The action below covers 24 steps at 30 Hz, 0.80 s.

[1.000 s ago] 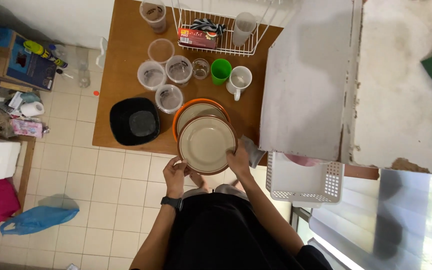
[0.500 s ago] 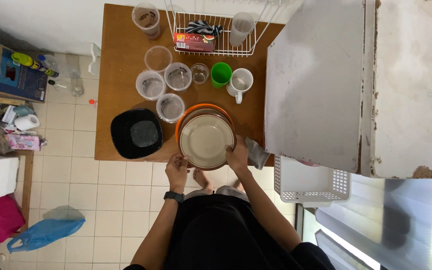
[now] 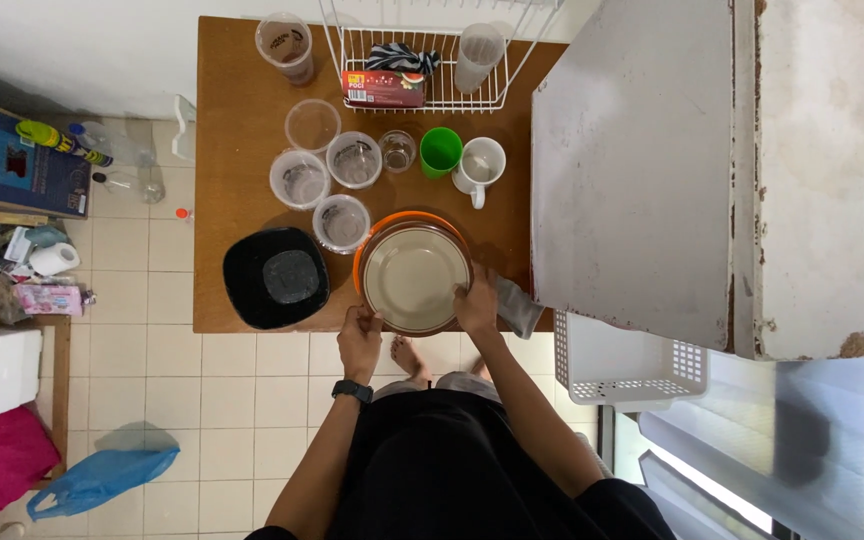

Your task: Unloading bowls and plates from a plastic basket and stacking them on a wooden table.

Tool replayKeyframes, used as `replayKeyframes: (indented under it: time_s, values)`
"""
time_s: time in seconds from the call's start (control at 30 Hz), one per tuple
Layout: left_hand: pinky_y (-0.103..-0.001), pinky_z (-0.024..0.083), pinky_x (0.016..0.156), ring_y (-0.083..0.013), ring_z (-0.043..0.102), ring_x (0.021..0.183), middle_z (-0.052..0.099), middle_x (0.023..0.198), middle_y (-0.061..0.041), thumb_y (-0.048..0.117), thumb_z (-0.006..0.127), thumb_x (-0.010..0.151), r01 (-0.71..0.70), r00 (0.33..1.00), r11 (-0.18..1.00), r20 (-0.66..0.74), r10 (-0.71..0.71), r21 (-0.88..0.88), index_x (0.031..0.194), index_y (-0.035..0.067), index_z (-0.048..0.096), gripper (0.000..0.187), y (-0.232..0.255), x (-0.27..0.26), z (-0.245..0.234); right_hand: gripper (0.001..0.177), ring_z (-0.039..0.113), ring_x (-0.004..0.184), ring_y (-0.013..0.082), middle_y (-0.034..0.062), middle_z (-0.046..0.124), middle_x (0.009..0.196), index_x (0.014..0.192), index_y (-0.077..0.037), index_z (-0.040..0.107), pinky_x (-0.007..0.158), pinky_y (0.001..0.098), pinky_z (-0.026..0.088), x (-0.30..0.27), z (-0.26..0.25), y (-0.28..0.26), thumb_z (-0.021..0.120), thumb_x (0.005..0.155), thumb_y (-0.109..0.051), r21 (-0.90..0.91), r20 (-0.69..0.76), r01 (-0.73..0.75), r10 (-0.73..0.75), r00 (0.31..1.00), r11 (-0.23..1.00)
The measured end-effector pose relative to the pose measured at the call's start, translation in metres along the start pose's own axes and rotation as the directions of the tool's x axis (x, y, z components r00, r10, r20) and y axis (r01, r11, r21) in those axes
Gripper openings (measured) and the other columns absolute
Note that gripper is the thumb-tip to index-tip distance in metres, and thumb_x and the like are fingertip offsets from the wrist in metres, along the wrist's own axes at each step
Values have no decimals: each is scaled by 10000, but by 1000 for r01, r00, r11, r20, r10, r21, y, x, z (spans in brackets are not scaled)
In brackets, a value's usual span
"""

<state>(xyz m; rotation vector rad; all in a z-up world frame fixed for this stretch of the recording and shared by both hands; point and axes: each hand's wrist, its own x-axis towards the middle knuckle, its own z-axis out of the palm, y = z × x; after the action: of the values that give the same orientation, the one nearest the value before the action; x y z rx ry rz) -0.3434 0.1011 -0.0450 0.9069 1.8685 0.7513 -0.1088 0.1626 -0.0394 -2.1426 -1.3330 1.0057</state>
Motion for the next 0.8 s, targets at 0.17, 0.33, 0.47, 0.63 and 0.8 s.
replayKeyframes:
  time_s: [0.17, 0.33, 0.47, 0.63, 0.8]
  values:
    - [-557, 555, 856, -439, 717, 1011, 741, 1043, -165, 446, 616, 993, 73, 994, 963, 63, -92, 259, 1119, 152, 595, 321, 14, -5, -3, 640, 444, 1359, 519, 254, 426, 1427, 1522, -104, 430, 1086, 570, 445, 2, 3, 0, 647, 920, -71, -60, -25, 52, -53, 998, 997]
    - [-557, 553, 903, -430, 705, 1079, 735, 1146, -148, 485, 595, 997, 109, 987, 928, 73, -144, 357, 1131, 185, 582, 329, 38, -10, -9, 611, 544, 1266, 458, 216, 473, 1351, 1535, -141, 417, 1004, 523, 523, -6, -13, -24, 567, 944, -94, -152, -2, 29, -30, 1000, 988]
    - [-584, 555, 909, -458, 701, 1083, 737, 1159, -181, 441, 604, 986, 103, 988, 915, 69, -141, 389, 1152, 157, 600, 329, 44, -11, -10, 615, 555, 1249, 468, 232, 474, 1349, 1547, -126, 414, 977, 531, 534, -6, -18, -24, 536, 945, -130, -156, 33, 29, -24, 999, 987]
    - [-573, 567, 886, -438, 715, 1043, 754, 1100, -149, 464, 594, 969, 131, 990, 902, -9, -140, 411, 1154, 195, 633, 329, 48, -22, -10, 650, 547, 1264, 447, 247, 455, 1380, 1572, -112, 369, 1016, 520, 513, -40, -51, -41, 555, 951, -151, -153, 95, 82, -68, 993, 985]
    - [-497, 591, 755, -380, 744, 839, 760, 851, -148, 294, 632, 1004, -85, 977, 943, -159, 142, 322, 1065, 128, 723, 198, 92, -76, 6, 515, 648, 1094, 472, 273, 591, 1238, 1453, -67, 532, 958, 537, 519, -98, -116, -44, 611, 955, -171, 59, 200, 309, -314, 928, 949]
